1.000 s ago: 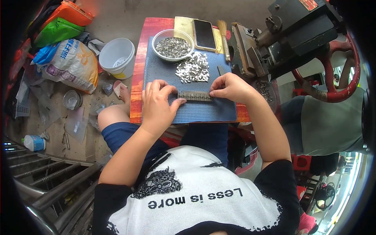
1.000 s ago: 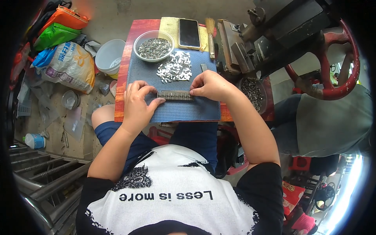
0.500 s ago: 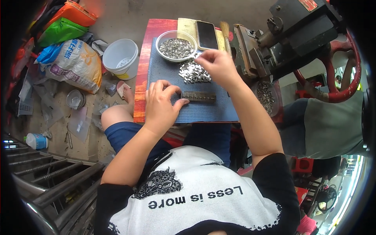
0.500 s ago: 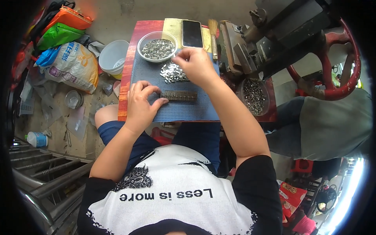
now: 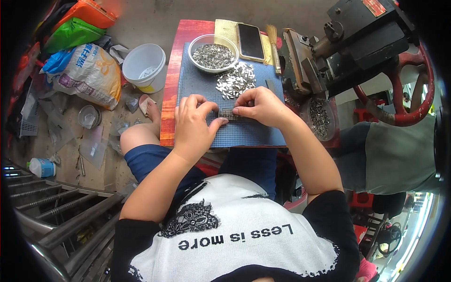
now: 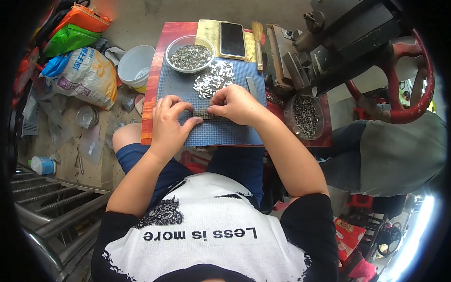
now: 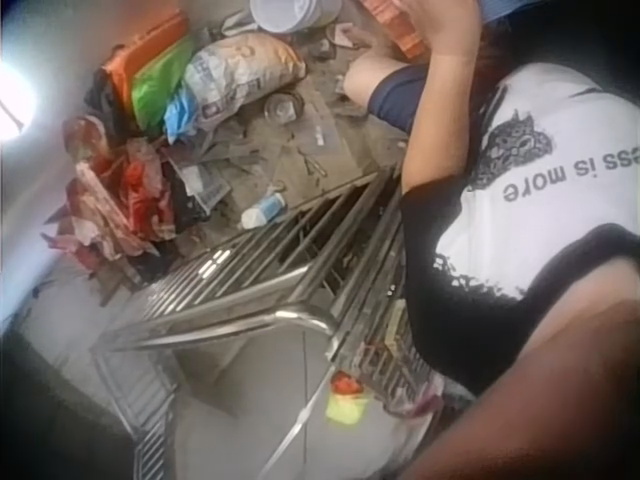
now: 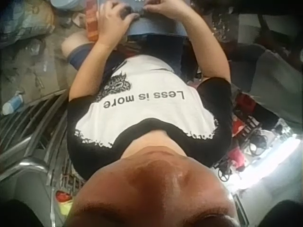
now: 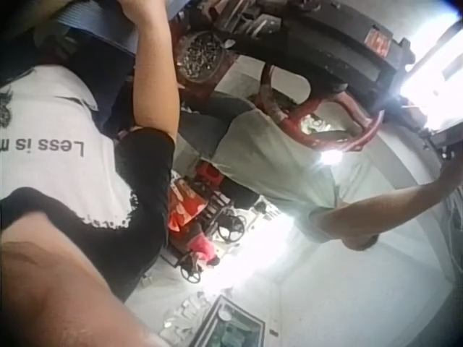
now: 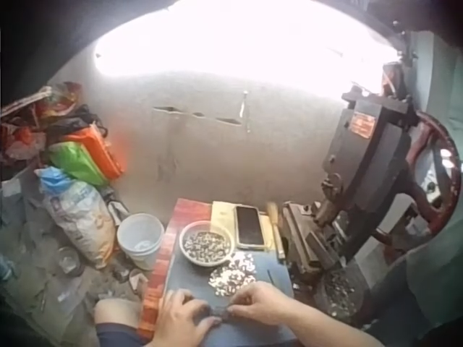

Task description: Assembling small metal studs onto a strap using a manual press machine.

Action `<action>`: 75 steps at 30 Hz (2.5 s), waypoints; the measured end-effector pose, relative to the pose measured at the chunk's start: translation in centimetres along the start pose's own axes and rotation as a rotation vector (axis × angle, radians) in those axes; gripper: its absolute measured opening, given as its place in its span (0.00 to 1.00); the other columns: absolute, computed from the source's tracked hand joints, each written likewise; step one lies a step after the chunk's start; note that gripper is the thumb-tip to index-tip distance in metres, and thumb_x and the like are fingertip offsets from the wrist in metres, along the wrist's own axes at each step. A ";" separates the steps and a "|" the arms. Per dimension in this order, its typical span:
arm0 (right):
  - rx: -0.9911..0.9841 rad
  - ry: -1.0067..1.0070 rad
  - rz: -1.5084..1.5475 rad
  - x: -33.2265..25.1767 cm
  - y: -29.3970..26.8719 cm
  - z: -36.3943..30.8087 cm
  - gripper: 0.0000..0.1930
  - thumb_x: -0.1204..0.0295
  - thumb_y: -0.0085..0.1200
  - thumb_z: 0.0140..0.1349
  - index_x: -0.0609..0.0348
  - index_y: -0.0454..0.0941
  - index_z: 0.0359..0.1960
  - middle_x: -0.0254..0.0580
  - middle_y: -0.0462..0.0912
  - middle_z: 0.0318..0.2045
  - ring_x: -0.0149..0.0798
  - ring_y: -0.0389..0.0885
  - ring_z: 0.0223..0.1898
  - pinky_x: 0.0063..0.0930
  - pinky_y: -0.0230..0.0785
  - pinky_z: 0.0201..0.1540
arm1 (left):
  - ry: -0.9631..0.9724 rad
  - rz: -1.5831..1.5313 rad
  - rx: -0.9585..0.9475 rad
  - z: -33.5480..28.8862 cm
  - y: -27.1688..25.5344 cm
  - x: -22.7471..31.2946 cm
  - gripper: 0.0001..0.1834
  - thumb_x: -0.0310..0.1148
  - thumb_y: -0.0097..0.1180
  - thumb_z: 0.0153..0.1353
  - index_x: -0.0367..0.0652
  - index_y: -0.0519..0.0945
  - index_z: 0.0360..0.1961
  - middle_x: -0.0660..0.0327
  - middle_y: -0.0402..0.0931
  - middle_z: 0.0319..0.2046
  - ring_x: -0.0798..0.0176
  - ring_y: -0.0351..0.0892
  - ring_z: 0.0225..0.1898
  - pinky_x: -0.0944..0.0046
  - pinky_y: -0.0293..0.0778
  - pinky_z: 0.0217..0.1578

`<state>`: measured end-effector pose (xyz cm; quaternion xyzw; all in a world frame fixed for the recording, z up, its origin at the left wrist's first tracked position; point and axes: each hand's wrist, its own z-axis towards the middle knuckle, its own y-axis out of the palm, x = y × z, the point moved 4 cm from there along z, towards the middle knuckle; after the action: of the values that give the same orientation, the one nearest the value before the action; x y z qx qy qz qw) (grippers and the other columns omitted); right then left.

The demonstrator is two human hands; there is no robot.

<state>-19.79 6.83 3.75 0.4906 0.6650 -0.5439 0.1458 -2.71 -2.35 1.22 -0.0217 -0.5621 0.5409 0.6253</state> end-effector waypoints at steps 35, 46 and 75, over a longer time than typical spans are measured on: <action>0.408 -0.470 -0.155 0.3 -1.5 -5.8 0.12 0.77 0.66 0.53 0.63 0.83 0.40 0.39 0.81 0.37 0.30 0.78 0.31 0.21 0.72 0.35 | -0.029 -0.181 0.077 -0.4 -0.1 -0.1 0.07 0.33 0.64 0.60 0.40 0.85 0.35 0.57 0.79 0.33 0.51 0.77 0.39 0.54 0.69 0.45; 0.288 -0.546 -0.283 0.5 0.2 -4.2 0.11 0.78 0.67 0.52 0.63 0.83 0.39 0.43 0.80 0.37 0.41 0.82 0.35 0.29 0.77 0.40 | 0.019 -0.048 0.026 -0.4 0.2 0.2 0.09 0.36 0.63 0.61 0.41 0.86 0.35 0.59 0.79 0.33 0.52 0.77 0.39 0.54 0.68 0.43; 1.068 -0.083 -0.431 3.9 -14.9 -9.6 0.15 0.67 0.62 0.56 0.68 0.80 0.37 0.57 0.83 0.35 0.57 0.82 0.40 0.46 0.74 0.47 | 0.232 -0.410 -0.225 15.0 14.6 14.3 0.71 0.45 0.81 0.31 0.29 0.48 0.72 0.39 0.60 0.65 0.40 0.58 0.69 0.50 0.57 0.70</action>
<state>-30.44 18.15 13.03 0.3280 0.3768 -0.8404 -0.2103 -26.23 4.96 7.16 -0.0384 -0.5360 0.3311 0.7757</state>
